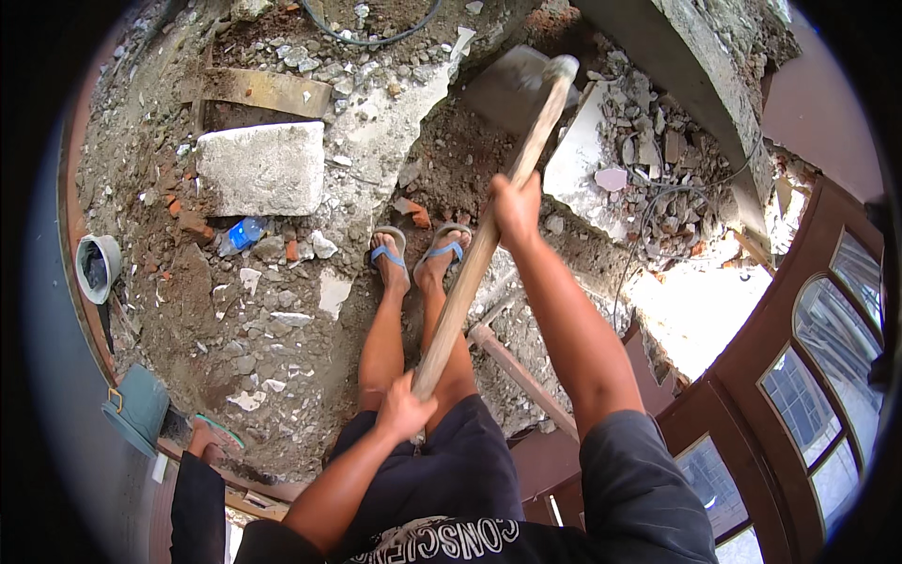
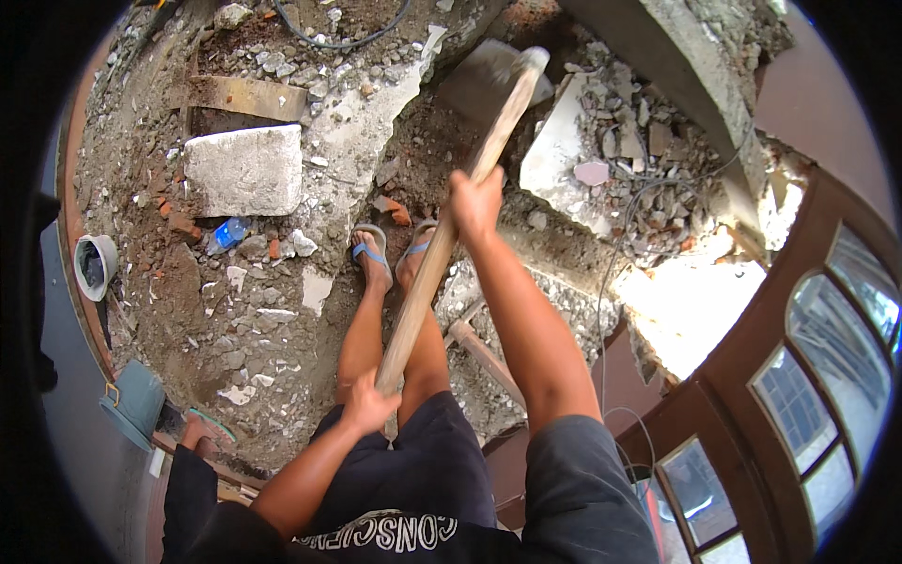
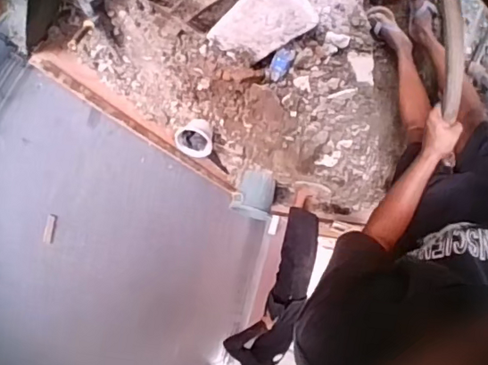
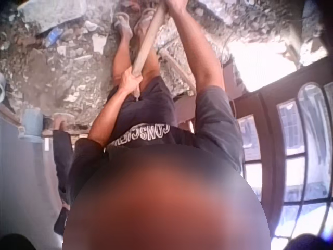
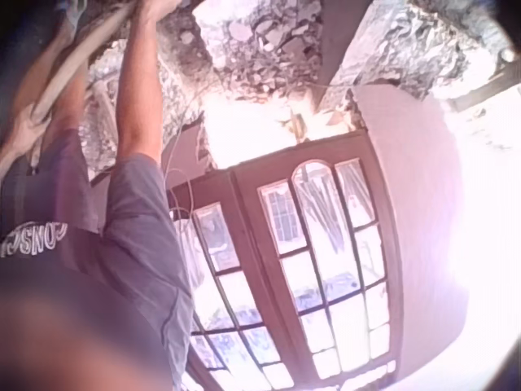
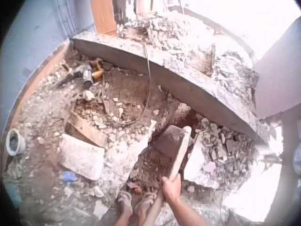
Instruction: The person uses a pickaxe to break up a concrete floor, repeatedly striking and prying at the surface to create a trench. The person then places a long white pipe into the trench.
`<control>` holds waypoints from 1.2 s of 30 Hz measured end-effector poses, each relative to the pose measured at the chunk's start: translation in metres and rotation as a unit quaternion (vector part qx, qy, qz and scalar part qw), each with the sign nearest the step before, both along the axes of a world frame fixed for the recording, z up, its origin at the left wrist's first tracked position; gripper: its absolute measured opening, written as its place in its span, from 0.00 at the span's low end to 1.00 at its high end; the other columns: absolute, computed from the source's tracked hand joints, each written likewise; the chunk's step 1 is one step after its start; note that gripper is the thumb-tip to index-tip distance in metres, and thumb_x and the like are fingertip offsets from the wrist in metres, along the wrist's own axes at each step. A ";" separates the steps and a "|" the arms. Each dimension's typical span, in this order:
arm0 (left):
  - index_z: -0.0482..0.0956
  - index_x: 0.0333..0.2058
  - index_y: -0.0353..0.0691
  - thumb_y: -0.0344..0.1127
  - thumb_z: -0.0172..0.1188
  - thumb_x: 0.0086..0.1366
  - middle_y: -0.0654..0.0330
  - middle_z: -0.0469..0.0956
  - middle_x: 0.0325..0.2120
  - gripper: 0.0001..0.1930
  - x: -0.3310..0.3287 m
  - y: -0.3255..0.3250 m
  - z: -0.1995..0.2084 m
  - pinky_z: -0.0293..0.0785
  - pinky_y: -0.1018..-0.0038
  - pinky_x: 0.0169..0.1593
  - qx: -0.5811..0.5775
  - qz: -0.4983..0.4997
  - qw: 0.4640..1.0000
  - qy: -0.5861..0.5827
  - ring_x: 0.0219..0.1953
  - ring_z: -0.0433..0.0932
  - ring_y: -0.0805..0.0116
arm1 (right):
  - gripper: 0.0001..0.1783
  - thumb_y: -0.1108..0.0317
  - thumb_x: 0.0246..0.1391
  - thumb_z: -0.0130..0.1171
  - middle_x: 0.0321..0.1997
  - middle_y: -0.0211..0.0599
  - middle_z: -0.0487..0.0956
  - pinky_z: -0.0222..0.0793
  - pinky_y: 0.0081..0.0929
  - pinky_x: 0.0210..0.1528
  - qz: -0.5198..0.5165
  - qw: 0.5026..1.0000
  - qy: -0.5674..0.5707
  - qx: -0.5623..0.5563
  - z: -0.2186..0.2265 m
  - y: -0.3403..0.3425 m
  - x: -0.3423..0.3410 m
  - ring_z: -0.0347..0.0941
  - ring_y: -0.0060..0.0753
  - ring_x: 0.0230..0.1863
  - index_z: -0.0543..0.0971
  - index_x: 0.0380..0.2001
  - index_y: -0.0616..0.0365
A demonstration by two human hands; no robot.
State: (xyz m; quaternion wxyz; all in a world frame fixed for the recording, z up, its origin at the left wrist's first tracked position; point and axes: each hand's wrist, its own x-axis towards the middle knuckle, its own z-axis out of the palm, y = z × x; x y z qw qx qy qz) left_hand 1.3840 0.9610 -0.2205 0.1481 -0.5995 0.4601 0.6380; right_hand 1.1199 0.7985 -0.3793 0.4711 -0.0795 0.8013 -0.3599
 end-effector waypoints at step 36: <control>0.64 0.37 0.25 0.40 0.60 0.54 0.35 0.74 0.35 0.22 -0.020 -0.041 0.124 0.72 0.57 0.42 0.180 0.043 0.982 0.025 0.37 0.78 0.37 | 0.09 0.69 0.48 0.57 0.22 0.44 0.74 0.74 0.40 0.26 0.044 0.952 -0.199 0.231 -0.058 0.075 0.025 0.74 0.41 0.21 0.74 0.28 0.67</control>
